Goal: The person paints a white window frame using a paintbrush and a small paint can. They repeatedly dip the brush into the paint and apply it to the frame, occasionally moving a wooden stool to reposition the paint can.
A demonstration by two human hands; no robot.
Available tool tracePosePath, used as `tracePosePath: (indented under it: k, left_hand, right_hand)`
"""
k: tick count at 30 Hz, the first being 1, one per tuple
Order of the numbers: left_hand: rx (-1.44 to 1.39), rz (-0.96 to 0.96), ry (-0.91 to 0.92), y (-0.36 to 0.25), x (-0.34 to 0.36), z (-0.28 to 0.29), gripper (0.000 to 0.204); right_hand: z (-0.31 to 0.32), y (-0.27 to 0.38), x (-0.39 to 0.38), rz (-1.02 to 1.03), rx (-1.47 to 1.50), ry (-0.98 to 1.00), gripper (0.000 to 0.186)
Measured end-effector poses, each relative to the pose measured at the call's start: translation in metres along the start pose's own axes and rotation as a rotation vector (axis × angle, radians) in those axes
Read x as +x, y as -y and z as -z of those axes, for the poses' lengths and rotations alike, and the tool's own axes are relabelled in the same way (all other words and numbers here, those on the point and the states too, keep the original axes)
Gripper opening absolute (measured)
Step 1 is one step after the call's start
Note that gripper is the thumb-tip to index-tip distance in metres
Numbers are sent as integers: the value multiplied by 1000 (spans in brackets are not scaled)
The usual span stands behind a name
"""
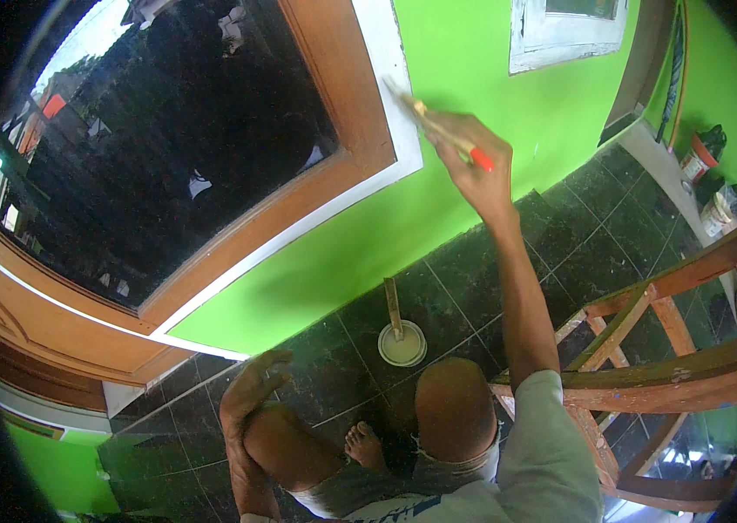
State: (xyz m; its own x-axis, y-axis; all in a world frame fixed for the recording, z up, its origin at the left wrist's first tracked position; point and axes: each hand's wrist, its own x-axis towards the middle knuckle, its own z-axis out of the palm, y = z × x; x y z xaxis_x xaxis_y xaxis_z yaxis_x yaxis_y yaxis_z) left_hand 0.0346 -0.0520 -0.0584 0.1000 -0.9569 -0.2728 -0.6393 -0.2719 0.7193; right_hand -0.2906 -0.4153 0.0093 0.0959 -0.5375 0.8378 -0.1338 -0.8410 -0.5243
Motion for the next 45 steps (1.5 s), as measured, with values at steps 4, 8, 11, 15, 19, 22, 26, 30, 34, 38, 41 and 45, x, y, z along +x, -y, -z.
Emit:
tracePosePath:
  k: [4, 8, 11, 15, 19, 22, 26, 30, 34, 38, 41, 45]
  left_hand:
    - [-43, 67, 10, -5, -2, 1, 49]
    - [0, 31, 40, -3, 3, 1, 50]
    - [-39, 64, 35, -6, 3, 1, 51]
    - [2, 2, -5, 0, 2, 0, 50]
    - [-48, 29, 2, -1, 2, 0, 50]
    - [-127, 101, 33, -4, -1, 1, 51]
    - [-137, 93, 42, 1, -1, 1, 51]
    - [-127, 74, 50, -5, 3, 0, 51]
    - [-57, 41, 25, 2, 2, 0, 50]
    - [-54, 9, -6, 5, 2, -2, 49]
    - [4, -31, -12, 7, 1, 0, 49]
    - [-6, 8, 7, 7, 0, -1, 49]
  right_hand:
    - [6, -2, -18, -109, -80, 74, 21]
    - [14, 5, 39, 29, -59, 39, 19]
    - [15, 21, 88, 173, -43, -36, 22]
    - [8, 33, 110, 345, 49, -193, 27]
    - [1, 17, 63, 189, -15, -124, 24]
    - [0, 7, 16, 82, -62, -30, 22]
    - [8, 3, 2, 23, -85, 70, 21]
    - [20, 14, 60, 187, -123, 28, 22]
    - [16, 35, 120, 317, -34, -102, 27]
    - [9, 31, 119, 341, -55, -148, 26]
    - [8, 27, 71, 195, -75, -78, 26]
    - [-3, -5, 0, 69, -31, 5, 27]
